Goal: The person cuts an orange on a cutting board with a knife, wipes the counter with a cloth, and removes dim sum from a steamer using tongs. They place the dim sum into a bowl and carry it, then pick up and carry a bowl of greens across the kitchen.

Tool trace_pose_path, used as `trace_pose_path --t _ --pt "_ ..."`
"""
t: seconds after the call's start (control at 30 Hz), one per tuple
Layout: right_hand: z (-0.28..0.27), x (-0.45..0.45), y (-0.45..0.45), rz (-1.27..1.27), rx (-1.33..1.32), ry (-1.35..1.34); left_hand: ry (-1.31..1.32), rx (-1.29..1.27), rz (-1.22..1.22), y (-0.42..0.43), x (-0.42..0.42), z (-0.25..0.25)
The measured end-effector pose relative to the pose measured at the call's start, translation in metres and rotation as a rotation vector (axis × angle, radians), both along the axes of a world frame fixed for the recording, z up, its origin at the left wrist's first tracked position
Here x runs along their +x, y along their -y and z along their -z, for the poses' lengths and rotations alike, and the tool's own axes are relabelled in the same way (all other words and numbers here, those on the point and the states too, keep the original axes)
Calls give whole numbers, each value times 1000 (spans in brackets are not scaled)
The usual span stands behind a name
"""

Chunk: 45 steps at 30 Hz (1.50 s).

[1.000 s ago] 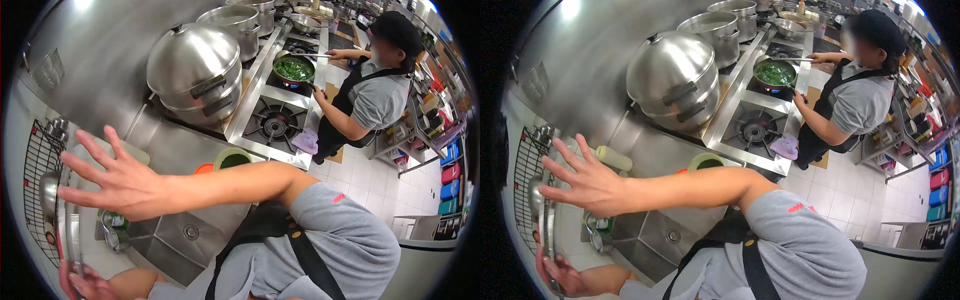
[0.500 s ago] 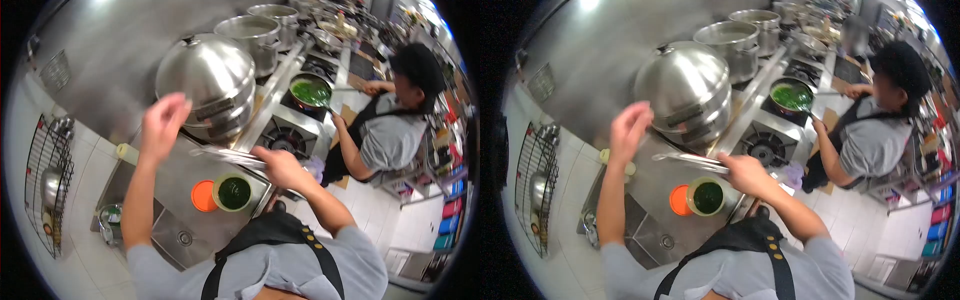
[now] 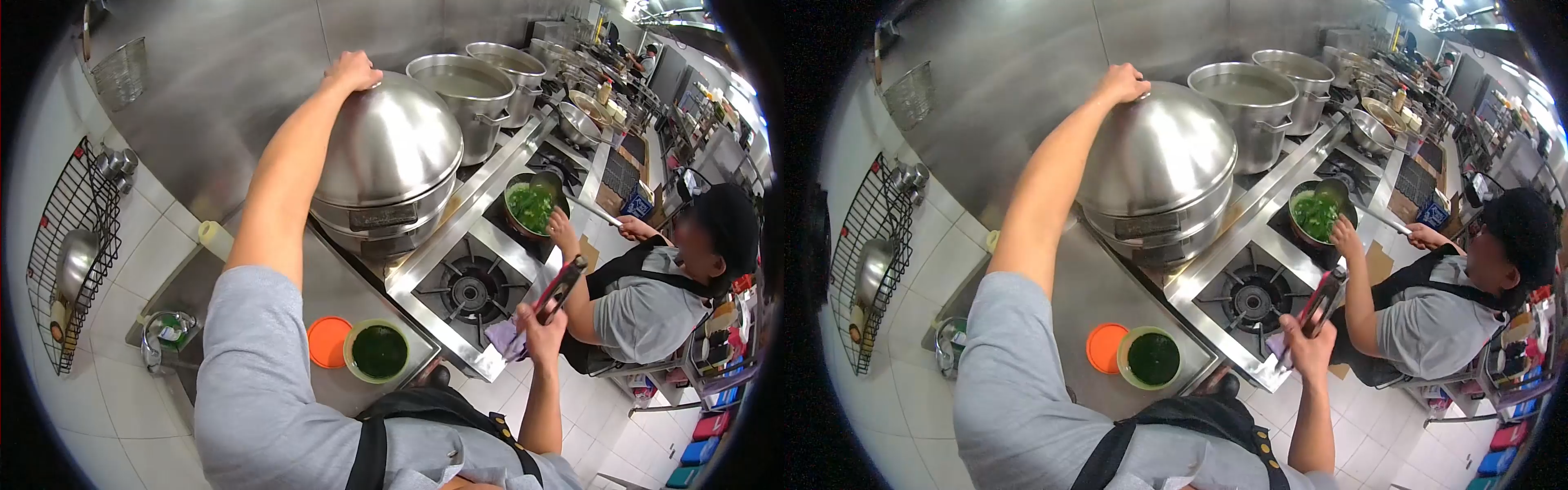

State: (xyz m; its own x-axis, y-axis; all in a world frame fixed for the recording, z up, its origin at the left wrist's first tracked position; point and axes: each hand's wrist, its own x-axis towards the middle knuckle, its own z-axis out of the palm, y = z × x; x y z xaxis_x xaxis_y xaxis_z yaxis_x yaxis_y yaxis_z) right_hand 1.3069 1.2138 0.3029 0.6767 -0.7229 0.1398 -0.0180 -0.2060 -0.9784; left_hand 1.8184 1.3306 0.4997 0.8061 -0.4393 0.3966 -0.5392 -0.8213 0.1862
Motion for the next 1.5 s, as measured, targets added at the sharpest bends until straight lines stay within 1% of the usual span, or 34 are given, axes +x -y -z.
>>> trace_pose_path --t 0.07,0.1,0.13,0.17,0.2,0.23,0.27,0.3,0.33,0.37,0.4,0.43,0.47,0.5,0.53,0.57,0.6,0.67,0.7,0.77,0.8,0.87,0.9,0.97,1.0,1.07,1.3,1.37,1.4,1.47,1.5 --pt "-15 17 9 41 141 232 -60 -23 51 -11 19 -15" --pt "-37 19 11 91 58 210 -112 -48 100 -18 29 -26" --pt "-44 24 19 74 0 331 -125 -103 109 -27 40 -36" --pt "-62 35 19 95 -52 452 -182 -205 194 -39 84 -36" --pt "-69 40 31 38 -95 532 -275 -292 160 -55 55 -54" --pt "-85 46 35 -27 -17 620 -347 -291 17 -68 53 -67" --pt "-104 54 39 -140 -79 702 -401 -356 59 -82 57 -71" --pt "-123 66 38 -143 12 834 -429 -395 63 -97 57 -76" --pt "-132 76 52 -221 -33 924 -456 -435 68 -110 57 -80" --pt "-151 88 52 -243 -33 940 -456 -436 59 -123 61 -81" --pt "-158 103 65 -268 -20 985 -471 -486 88 -135 66 -81" --pt "-171 118 62 -190 -16 996 -484 -536 119 -145 70 -82" --pt "-179 136 65 -133 -39 987 -483 -535 116 -154 71 -82" --pt "-182 155 73 -152 -26 985 -512 -580 131 -164 72 -82" --pt "-191 175 69 -43 -32 898 -538 -627 146 -172 73 -82" --pt "-193 196 70 -98 -55 900 -522 -641 115 -180 73 -84" --pt "-194 214 70 -89 -34 854 -519 -644 111 -188 73 -84" --pt "-192 255 77 -191 -14 905 -568 -739 178 -203 70 -85" --pt "-192 273 78 -213 -8 910 -561 -743 167 -210 65 -84" --pt "-198 308 68 -247 18 932 -547 -848 152 -214 45 -85" --pt "-200 327 64 -228 20 918 -542 -850 143 -218 46 -85" --pt "-206 364 56 -274 61 915 -594 -796 104 -226 49 -87" --pt "-209 377 50 -294 59 899 -588 -799 101 -229 55 -84" --pt "-215 400 38 -344 20 878 -541 -922 133 -229 67 -77" --pt "-215 412 34 -341 -12 843 -537 -924 132 -232 67 -78" --pt "-220 427 26 -313 -121 704 -582 -848 135 -233 53 -82" --pt "-213 471 6 -400 -189 518 -562 -944 153 -239 72 -72" --pt "-217 475 1 -446 -21 528 -558 -882 113 -238 60 -75" --pt "-220 477 -1 -440 -25 529 -559 -881 120 -238 62 -74" --pt "-227 479 -4 -332 30 474 -544 -883 124 -241 68 -73" --pt "-232 477 -3 -328 29 474 -545 -882 127 -242 72 -71"
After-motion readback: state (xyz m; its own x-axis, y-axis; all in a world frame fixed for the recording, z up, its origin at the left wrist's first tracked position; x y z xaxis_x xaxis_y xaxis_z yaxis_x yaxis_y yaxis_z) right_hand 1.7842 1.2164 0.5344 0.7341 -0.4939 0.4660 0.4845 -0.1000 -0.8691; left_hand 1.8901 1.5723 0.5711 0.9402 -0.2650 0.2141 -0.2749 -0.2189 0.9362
